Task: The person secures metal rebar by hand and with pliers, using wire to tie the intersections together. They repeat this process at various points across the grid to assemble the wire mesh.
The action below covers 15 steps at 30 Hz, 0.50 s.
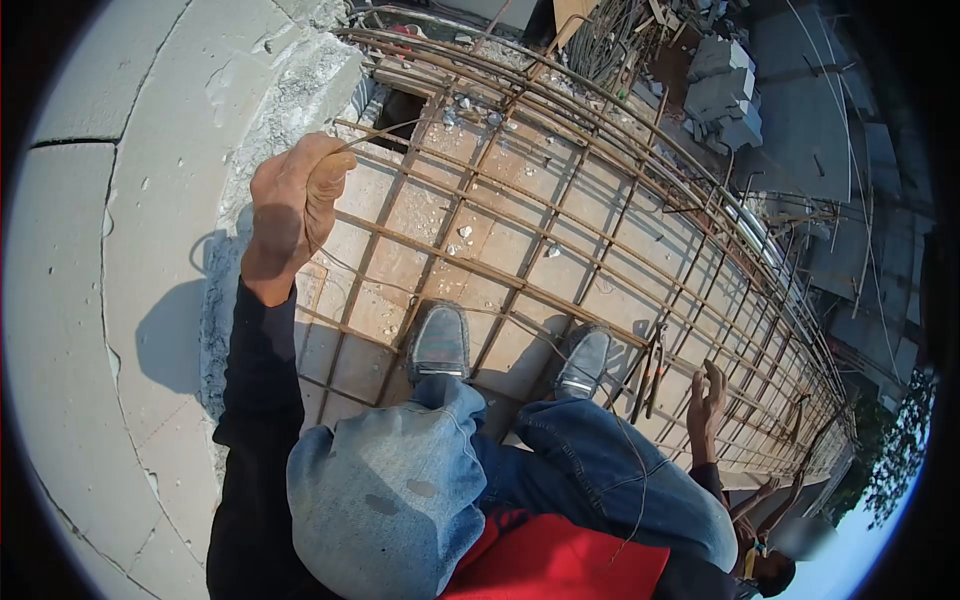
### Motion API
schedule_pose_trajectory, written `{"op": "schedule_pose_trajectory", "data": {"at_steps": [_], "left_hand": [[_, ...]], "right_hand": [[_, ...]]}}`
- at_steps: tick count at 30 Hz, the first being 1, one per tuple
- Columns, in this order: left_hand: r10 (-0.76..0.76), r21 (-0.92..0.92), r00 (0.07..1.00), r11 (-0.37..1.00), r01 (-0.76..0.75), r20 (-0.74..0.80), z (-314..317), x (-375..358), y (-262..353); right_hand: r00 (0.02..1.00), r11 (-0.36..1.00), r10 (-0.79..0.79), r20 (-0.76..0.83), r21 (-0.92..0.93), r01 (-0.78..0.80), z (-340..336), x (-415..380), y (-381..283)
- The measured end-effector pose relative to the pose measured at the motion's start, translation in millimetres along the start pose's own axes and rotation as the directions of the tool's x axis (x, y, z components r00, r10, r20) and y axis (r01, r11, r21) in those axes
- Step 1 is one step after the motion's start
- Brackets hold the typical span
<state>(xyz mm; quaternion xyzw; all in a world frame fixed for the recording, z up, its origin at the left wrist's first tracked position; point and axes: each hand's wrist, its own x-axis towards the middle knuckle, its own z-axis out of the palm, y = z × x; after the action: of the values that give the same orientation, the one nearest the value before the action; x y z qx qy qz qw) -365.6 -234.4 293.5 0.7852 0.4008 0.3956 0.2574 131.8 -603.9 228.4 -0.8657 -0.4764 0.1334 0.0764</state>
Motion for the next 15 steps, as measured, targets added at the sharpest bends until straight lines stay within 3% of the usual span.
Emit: {"op": "schedule_pose_trajectory", "data": {"at_steps": [1, 2, 3, 4, 5, 6, 7, 9, 10, 11, 12, 13, 15], "left_hand": [[-0.002, -0.001, 1.000, 1.000, 0.002, -0.001, -9, 13, 5], [0.242, 0.098, 0.966, 0.963, -0.251, 0.088, -18, 28, 11], [0.462, 0.167, 0.865, 0.853, -0.494, 0.197, -26, 41, 16], [0.464, 0.163, 0.864, 0.854, -0.495, 0.196, -30, 53, 23], [0.575, 0.155, 0.779, 0.771, -0.618, 0.249, -30, 64, 33], [0.671, 0.145, 0.679, 0.671, -0.727, 0.299, -29, 72, 41], [0.666, 0.150, 0.684, 0.675, -0.722, 0.298, -27, 77, 50], [0.726, 0.260, 0.640, 0.587, -0.767, 0.250, -27, 81, 57], [0.770, 0.347, 0.577, 0.481, -0.805, 0.272, -35, 83, 47], [0.744, 0.361, 0.605, 0.502, -0.786, 0.284, -42, 71, 44], [0.678, 0.269, 0.700, 0.648, -0.713, 0.222, -50, 61, 41], [0.606, 0.169, 0.778, 0.760, -0.628, 0.164, -56, 56, 38], [0.423, -0.072, 0.904, 0.905, -0.418, 0.066, -62, 44, 31]], "right_hand": [[0.999, 0.978, 0.038, 0.007, 0.203, -0.039, -33, 38, -50], [0.997, 0.938, -0.070, 0.026, 0.342, 0.057, -59, 72, -87], [0.972, 0.893, -0.214, 0.093, 0.423, 0.156, -87, 98, -133], [0.909, 0.861, -0.394, 0.136, 0.401, 0.313, -112, 116, -188], [0.823, 0.785, -0.553, 0.126, 0.410, 0.465, -121, 131, -236], [0.763, 0.692, -0.647, 0.018, 0.435, 0.576, -117, 135, -282], [0.667, 0.521, -0.741, -0.072, 0.564, 0.640, -111, 142, -321], [0.497, 0.257, -0.862, -0.101, 0.757, 0.600, -95, 152, -381], [0.478, 0.240, -0.873, -0.096, 0.770, 0.592, -99, 147, -408], [0.510, 0.263, -0.858, 0.050, 0.898, 0.354, -106, 141, -435], [0.503, 0.284, -0.840, 0.202, 0.954, 0.092, -106, 136, -452], [0.485, 0.275, -0.851, 0.202, 0.958, 0.084, -92, 139, -462], [0.434, 0.093, -0.888, -0.150, 0.867, 0.490, -57, 151, -475]]}}
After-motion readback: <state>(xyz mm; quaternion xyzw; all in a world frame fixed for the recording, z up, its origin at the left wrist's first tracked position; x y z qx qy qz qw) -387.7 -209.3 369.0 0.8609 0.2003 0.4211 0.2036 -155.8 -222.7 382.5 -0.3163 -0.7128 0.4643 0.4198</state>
